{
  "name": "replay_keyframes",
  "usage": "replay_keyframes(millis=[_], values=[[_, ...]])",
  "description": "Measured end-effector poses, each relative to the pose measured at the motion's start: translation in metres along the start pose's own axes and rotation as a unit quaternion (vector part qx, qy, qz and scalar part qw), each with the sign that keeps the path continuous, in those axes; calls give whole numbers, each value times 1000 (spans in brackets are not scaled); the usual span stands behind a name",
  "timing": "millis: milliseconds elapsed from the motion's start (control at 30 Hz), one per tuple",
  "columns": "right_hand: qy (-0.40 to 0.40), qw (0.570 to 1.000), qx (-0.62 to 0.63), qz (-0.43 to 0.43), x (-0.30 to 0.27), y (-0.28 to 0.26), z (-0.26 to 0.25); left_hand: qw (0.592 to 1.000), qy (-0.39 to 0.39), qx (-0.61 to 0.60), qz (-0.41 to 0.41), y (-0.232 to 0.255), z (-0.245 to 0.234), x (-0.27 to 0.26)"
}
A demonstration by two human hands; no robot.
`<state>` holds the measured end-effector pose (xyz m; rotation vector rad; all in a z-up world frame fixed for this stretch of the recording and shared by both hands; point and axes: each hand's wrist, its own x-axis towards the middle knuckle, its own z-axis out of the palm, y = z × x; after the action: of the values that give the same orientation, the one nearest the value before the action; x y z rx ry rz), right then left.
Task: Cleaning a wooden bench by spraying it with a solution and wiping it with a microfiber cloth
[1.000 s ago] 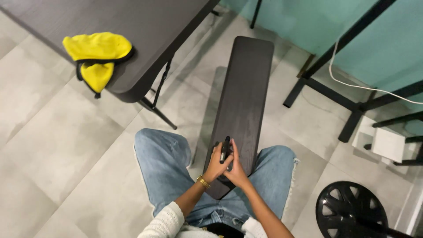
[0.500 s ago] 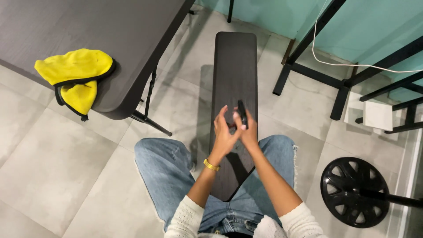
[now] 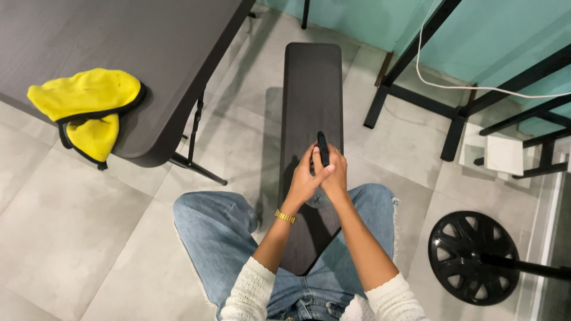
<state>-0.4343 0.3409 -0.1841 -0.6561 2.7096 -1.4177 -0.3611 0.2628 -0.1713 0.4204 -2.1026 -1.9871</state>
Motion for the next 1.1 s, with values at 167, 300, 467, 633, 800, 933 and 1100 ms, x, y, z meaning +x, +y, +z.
replay_keyframes(millis=[167,300,467,633,800,933,1100], values=[[-15,1000,-2,16,5,-9,-7,992,78,42,-88,-5,4,6],[-22,999,-21,24,7,8,3,984,102,65,-131,-17,6,13],[-31,999,-1,43,3,8,3,979,125,74,-146,-5,6,7],[-41,996,-6,73,-5,9,5,975,146,69,-153,-7,13,-3],[-69,991,-24,111,-21,15,8,968,158,67,-182,-14,15,-18],[-122,984,-47,123,-42,20,5,969,102,74,-210,-20,13,-40],[-170,976,-63,124,-64,48,6,984,25,93,-151,-10,0,-77]])
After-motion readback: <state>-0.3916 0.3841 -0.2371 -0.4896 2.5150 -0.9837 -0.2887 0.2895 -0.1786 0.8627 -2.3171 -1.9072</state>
